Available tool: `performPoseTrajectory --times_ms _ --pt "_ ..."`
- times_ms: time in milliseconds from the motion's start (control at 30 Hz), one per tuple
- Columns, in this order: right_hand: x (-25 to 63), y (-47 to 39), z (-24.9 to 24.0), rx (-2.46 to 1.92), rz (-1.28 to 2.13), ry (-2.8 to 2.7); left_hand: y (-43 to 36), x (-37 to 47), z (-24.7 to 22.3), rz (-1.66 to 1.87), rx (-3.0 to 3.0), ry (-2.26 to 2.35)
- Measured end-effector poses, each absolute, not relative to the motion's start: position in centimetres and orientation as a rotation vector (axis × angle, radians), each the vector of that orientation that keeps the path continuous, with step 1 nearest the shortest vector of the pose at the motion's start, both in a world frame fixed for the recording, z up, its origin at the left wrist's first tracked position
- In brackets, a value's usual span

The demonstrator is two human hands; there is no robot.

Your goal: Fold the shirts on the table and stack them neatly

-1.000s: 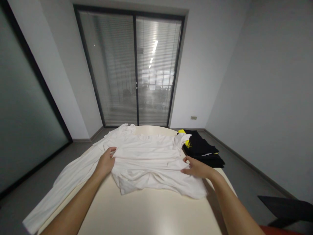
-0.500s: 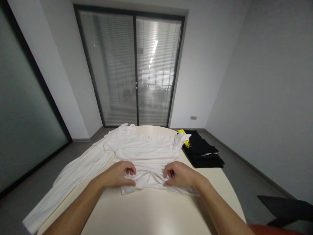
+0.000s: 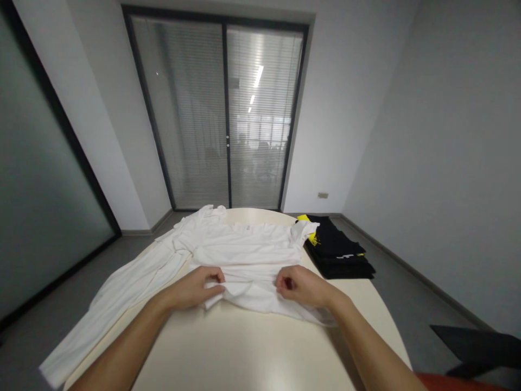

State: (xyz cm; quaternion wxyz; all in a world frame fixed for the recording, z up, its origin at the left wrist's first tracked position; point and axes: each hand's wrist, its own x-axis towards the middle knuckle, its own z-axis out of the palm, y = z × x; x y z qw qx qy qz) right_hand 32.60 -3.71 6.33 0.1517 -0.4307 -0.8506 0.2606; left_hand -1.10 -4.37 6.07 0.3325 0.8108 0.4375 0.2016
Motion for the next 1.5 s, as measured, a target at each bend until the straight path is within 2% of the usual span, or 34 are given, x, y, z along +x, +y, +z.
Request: performPoseTrajectory --times_ms 133,300,367,500,667,867,1200,1300,1500 --pt "33.1 -3.7 6.5 -1.217 0.827 -2.307 -4.3 -1.2 6.2 0.576 2.099 1.23" --pt "33.3 -3.6 6.0 -1.162 1.094 -2.285 -4.5 -1.4 6.5 0.244 2.026 1.063" --pt "33.0 -3.8 6.0 -1.15 1.158 -2.307 -4.5 -1.5 6.5 0.215 2.025 1.054" --pt "31.8 -4.0 6.2 -1.183 0.971 -2.415 -4.6 -1.4 6.5 0.333 2.074 1.224" --pt "31.2 -3.9 6.1 -1.206 0.719 -2.483 -4.8 -1.3 6.4 0.246 2.138 1.272" --pt "32.5 -3.6 5.9 -1.18 0.849 -2.278 -4.5 -2.2 6.2 0.285 2.147 1.289" --pt "33.5 -3.4 5.7 -1.175 0.974 -2.338 -4.4 -3.5 6.8 0.18 2.025 1.265" --pt "33.5 -3.4 6.0 -1.183 0.941 -2.327 -3.9 -4.1 6.7 0.262 2.053 1.19" --pt "33.4 -3.3 6.0 -1.224 0.829 -2.295 -3.2 -4.3 6.0 0.687 1.828 1.098"
